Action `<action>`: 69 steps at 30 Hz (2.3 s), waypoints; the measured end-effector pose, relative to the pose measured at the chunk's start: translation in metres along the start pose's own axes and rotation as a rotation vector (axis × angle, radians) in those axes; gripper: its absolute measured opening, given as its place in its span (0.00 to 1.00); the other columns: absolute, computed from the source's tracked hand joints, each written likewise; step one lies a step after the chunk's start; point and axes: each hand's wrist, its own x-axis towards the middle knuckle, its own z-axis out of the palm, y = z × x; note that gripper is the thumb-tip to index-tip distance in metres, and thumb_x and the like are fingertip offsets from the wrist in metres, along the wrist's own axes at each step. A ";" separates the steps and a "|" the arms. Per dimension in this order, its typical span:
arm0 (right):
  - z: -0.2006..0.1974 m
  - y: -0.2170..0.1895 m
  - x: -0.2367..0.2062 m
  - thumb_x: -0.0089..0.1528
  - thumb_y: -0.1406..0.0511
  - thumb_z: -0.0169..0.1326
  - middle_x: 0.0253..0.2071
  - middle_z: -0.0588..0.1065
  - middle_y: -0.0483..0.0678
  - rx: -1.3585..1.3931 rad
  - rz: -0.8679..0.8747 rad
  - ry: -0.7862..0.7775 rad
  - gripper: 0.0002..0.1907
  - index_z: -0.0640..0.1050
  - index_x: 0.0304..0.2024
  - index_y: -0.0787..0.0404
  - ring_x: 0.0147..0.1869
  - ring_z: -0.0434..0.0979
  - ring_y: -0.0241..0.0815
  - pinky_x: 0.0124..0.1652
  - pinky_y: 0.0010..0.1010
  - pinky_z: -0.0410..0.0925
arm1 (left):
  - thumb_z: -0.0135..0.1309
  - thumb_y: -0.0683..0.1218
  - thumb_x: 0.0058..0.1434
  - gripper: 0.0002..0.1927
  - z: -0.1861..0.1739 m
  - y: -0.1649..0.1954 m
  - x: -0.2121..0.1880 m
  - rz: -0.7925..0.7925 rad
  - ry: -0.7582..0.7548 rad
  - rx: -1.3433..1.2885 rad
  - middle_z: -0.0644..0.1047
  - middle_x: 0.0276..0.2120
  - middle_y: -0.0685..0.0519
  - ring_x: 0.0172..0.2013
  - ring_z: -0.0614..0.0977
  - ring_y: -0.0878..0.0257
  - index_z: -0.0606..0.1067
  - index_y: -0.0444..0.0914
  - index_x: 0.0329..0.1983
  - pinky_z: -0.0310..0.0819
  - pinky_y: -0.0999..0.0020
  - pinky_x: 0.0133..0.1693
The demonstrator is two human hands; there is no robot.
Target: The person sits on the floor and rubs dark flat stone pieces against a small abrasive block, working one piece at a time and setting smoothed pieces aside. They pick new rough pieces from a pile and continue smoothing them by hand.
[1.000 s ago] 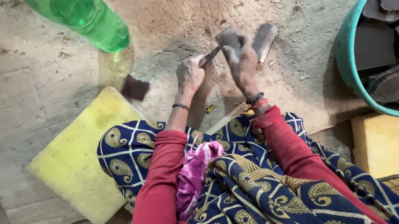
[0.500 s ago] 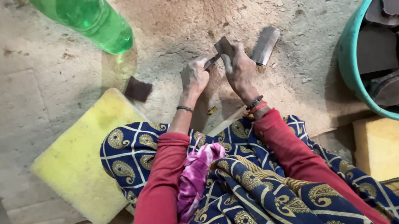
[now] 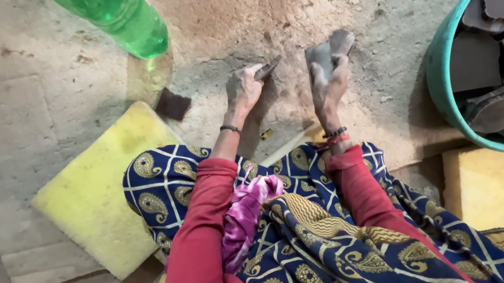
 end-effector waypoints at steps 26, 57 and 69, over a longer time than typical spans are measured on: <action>0.043 -0.047 -0.007 0.59 0.63 0.62 0.46 0.79 0.54 0.132 0.148 -0.253 0.19 0.71 0.47 0.63 0.46 0.81 0.46 0.43 0.38 0.76 | 0.48 0.40 0.56 0.18 0.010 -0.004 -0.004 0.002 -0.010 0.102 0.82 0.41 0.42 0.42 0.83 0.41 0.83 0.45 0.46 0.77 0.49 0.43; 0.038 -0.038 -0.009 0.66 0.60 0.61 0.37 0.79 0.58 -0.148 -0.344 -0.202 0.18 0.70 0.52 0.60 0.37 0.80 0.60 0.34 0.46 0.71 | 0.48 0.40 0.54 0.19 0.009 -0.006 -0.003 0.066 0.018 0.083 0.82 0.38 0.42 0.38 0.83 0.41 0.82 0.48 0.46 0.78 0.48 0.41; 0.027 -0.051 -0.003 0.66 0.60 0.60 0.39 0.78 0.58 -0.194 -0.204 -0.342 0.20 0.69 0.53 0.62 0.40 0.80 0.56 0.37 0.44 0.72 | 0.51 0.40 0.53 0.18 0.002 -0.006 -0.002 0.071 0.026 0.009 0.82 0.39 0.42 0.41 0.83 0.41 0.82 0.45 0.46 0.77 0.50 0.42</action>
